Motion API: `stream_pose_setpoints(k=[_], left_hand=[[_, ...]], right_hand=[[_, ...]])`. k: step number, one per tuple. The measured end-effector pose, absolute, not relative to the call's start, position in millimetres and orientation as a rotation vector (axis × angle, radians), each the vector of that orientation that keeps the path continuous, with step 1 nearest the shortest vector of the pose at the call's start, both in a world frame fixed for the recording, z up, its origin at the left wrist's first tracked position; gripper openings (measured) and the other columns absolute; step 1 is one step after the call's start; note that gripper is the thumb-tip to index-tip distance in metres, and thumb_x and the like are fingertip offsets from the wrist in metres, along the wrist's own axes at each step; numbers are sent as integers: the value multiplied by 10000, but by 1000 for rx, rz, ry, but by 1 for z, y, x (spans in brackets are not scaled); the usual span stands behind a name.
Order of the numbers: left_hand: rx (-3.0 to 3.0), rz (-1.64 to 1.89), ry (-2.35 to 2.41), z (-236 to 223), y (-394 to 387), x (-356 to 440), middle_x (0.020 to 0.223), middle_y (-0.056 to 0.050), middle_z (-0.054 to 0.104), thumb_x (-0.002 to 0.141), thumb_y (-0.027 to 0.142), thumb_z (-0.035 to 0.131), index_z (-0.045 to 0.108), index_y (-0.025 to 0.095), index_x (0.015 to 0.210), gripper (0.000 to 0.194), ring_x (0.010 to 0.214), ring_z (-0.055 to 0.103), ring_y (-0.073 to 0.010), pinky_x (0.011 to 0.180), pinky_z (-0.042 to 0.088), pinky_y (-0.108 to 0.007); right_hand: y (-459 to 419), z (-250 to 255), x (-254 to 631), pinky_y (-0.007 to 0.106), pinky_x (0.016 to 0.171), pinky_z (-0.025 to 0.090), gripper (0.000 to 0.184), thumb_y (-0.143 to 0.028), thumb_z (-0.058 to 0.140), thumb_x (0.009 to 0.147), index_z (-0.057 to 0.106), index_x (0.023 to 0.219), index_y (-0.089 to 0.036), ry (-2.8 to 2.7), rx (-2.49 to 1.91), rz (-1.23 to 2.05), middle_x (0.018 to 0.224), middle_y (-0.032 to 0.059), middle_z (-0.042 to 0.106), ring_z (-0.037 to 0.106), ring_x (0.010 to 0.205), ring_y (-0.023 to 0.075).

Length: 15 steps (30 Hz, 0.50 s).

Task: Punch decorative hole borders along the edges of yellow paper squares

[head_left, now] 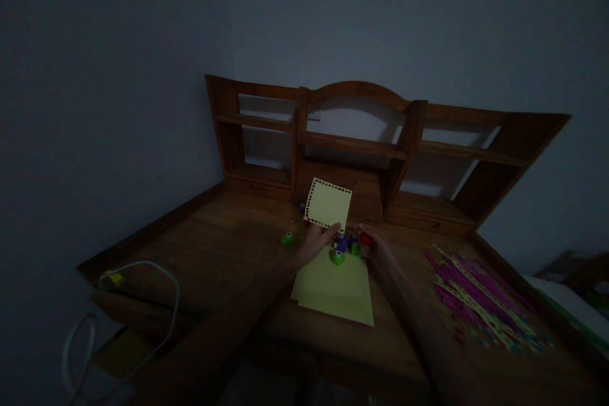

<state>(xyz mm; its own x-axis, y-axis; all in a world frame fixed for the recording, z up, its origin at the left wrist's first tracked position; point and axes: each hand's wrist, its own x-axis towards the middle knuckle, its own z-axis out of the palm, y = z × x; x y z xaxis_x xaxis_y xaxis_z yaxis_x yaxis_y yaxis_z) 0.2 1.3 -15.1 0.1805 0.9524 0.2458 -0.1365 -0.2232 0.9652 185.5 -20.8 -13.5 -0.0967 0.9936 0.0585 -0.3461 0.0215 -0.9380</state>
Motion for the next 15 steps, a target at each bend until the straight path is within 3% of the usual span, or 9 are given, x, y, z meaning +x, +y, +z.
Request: stream_pose_setpoints(k=[6,12,15], left_hand=[[1463,1278,847,-19,4,-1,901,-89,700,794,465,663,680,162,955,344,861,623,-251,790,483,-355],[1413,1275,805,-16,1,1,844,-82,690,788,428,675,677,163,928,300,881,624,-261,834,478,-381],[1360,1316,784,-14,1,2,849,-84,694,747,391,722,681,177,923,281,992,606,-285,901,463,-397]], right_hand=[[-20,-16,187,223,465,482,388,-515,764,719,646,902,-193,-1023,-948,1324,795,40,709,665,590,153],[-32,-7,187,275,708,547,468,-364,809,715,642,1132,-236,-1101,-837,1411,1045,58,725,688,851,178],[-36,-1,187,305,754,548,448,-335,836,677,671,1080,-230,-1077,-821,1433,1046,61,727,682,909,210]])
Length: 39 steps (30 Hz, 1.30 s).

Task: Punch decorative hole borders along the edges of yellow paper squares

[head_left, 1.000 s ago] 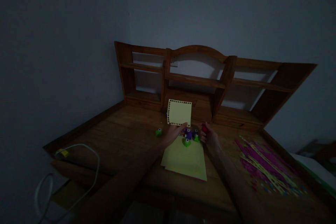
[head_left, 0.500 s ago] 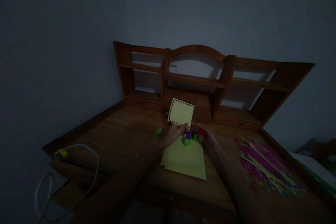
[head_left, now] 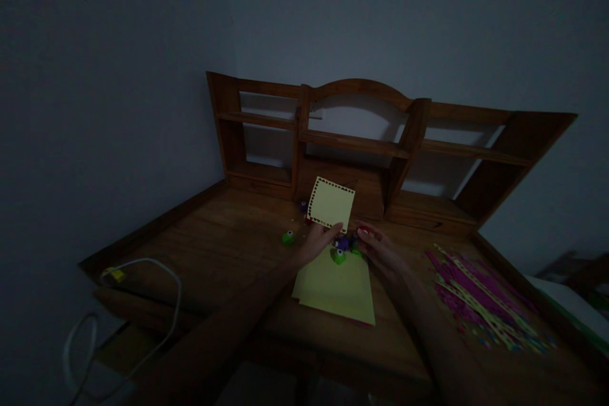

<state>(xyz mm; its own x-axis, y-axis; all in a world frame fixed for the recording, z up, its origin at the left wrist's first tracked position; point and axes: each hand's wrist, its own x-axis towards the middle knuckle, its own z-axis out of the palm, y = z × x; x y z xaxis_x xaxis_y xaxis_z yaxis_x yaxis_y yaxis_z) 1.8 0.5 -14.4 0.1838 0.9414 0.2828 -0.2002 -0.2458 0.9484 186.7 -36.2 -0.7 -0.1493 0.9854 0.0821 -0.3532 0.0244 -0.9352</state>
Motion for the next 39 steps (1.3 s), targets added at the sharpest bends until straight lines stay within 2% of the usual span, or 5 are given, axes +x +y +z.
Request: stream_pose_setpoints(k=[6,9,13,26,39], left_hand=[[1424,1325,798,-13,-1,0,881,-85,701,786,427,683,677,179,956,301,1010,608,-286,908,465,-400],[1455,1278,809,-14,-2,-2,899,-86,703,802,453,661,672,169,981,336,874,630,-256,808,488,-366],[1435,1257,800,-14,-3,-1,849,-72,692,784,454,678,664,162,968,345,747,616,-219,711,476,-330],[1505,1212,788,-11,-5,3,637,-29,611,798,458,648,632,164,740,300,585,547,-166,588,418,-285],[1436,1174,662,-11,-6,7,712,-26,634,780,496,671,647,152,973,395,634,559,-168,631,432,-289]], right_hand=[[-39,4,189,225,563,492,268,-425,766,753,707,869,-191,-1067,-851,1502,831,42,708,635,688,149],[-39,2,188,188,367,293,370,-537,653,825,676,804,-168,-1092,-829,1630,553,-22,558,410,415,69],[-37,-3,183,198,342,143,489,-640,584,819,609,697,-167,-1141,-873,1689,455,-51,439,234,356,48],[-40,-5,175,207,361,142,499,-632,557,846,588,671,-165,-1251,-903,1592,444,-49,424,275,365,54],[-38,-9,173,217,363,120,489,-623,590,825,574,635,-173,-1272,-919,1576,424,-59,389,246,353,56]])
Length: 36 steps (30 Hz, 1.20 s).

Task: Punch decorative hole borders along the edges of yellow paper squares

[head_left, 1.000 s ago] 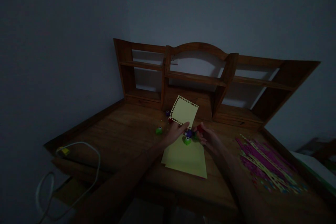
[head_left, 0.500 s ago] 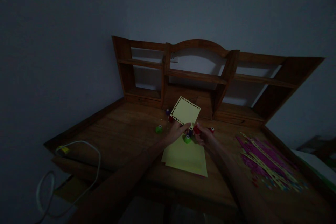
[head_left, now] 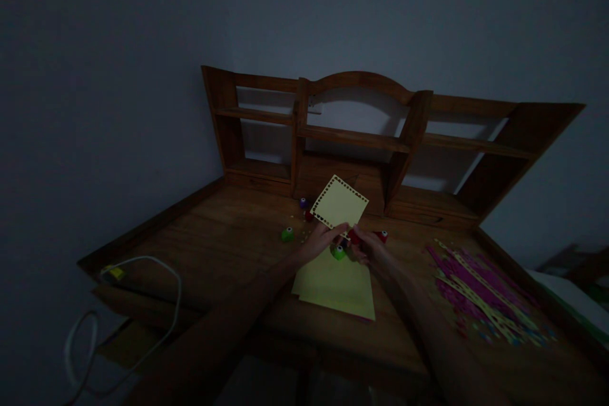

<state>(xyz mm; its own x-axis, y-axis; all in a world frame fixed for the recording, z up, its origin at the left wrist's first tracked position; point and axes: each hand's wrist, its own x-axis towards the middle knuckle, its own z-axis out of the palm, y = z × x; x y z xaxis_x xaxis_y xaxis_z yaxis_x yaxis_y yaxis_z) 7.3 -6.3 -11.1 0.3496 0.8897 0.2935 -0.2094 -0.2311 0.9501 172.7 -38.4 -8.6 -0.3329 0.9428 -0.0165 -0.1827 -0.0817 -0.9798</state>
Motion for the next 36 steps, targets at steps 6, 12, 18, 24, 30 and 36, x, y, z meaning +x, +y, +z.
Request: stream_pose_setpoints(k=[6,12,18,24,30,36], left_hand=[[1512,1096,579,-20,1,8,605,16,535,817,507,625,588,138,751,377,535,469,-108,544,367,-243],[1560,1083,557,-22,1,7,581,13,518,851,495,580,560,144,687,389,524,476,-109,534,364,-244],[1597,1085,541,-21,1,7,578,-2,535,862,488,567,540,149,632,411,525,487,-120,539,375,-256],[1610,1071,577,-18,-2,6,569,-10,549,854,516,564,544,150,627,431,526,495,-124,548,385,-256],[1620,1085,576,-13,-4,6,556,-9,538,836,539,571,535,149,602,457,527,497,-121,557,392,-252],[1601,1075,585,-18,0,8,554,-2,539,832,542,577,553,146,652,435,509,501,-120,528,391,-244]], right_hand=[[-38,-9,173,236,382,115,493,-611,550,858,578,636,-172,-1344,-886,1600,406,-63,360,230,361,60],[-40,-8,172,247,389,112,469,-597,539,873,614,686,-173,-1369,-871,1562,411,-64,357,226,362,64],[-42,-6,170,252,394,121,487,-603,512,887,633,719,-162,-1422,-902,1529,402,-69,348,222,357,64],[-42,-6,169,252,396,118,483,-607,538,869,609,688,-165,-1408,-922,1516,416,-66,365,236,366,63],[-44,-2,167,260,400,117,487,-612,549,857,642,725,-153,-1426,-914,1510,438,-65,362,234,384,67],[-44,-4,168,269,413,126,447,-563,555,875,670,753,-148,-1417,-909,1478,459,-53,379,251,403,74]])
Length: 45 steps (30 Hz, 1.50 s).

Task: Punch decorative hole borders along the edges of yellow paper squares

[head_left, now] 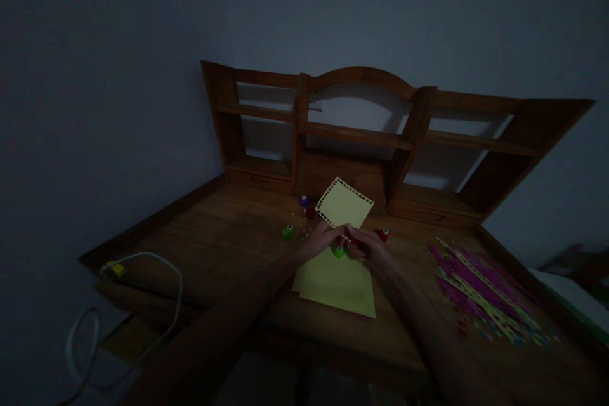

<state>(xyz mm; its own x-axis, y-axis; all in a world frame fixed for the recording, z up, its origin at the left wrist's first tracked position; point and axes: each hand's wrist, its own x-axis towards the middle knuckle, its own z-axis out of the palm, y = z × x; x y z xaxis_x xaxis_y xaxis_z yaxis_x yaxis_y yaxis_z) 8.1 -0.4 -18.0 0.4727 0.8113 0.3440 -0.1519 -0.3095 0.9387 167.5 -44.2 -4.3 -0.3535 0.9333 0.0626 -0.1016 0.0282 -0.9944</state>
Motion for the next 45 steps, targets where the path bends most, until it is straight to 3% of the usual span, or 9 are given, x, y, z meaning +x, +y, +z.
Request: stream_pose_setpoints(k=[11,17,27,35,45], left_hand=[[1630,1060,569,-10,-8,6,579,-12,563,857,547,556,572,143,631,464,555,521,-129,576,404,-261],[1651,1031,561,-13,-9,4,662,-30,582,897,534,489,566,146,617,485,648,539,-142,668,420,-271],[1581,1060,530,-20,2,6,635,-1,544,869,486,542,557,145,710,376,592,505,-123,609,403,-257],[1563,1005,587,-17,3,6,587,-5,530,846,510,565,550,138,645,423,549,482,-115,556,369,-247],[1650,1013,605,-16,1,3,619,-32,579,869,547,513,565,134,601,495,607,542,-133,622,421,-244]], right_hand=[[-42,-9,164,267,424,121,332,-453,691,789,675,677,-141,-1260,-876,1410,542,2,523,282,428,69],[-45,-2,163,267,415,126,357,-458,690,787,655,622,-143,-1247,-893,1424,513,-15,488,244,418,62],[-40,-5,167,252,384,152,438,-574,627,816,625,674,-160,-1292,-977,1418,426,-51,421,286,369,72],[-41,-8,166,252,388,137,473,-645,643,759,569,668,-187,-1242,-971,1458,440,-63,413,279,371,71],[-44,-4,166,262,409,130,435,-604,646,788,580,695,-184,-1288,-979,1446,467,-63,415,265,394,72]])
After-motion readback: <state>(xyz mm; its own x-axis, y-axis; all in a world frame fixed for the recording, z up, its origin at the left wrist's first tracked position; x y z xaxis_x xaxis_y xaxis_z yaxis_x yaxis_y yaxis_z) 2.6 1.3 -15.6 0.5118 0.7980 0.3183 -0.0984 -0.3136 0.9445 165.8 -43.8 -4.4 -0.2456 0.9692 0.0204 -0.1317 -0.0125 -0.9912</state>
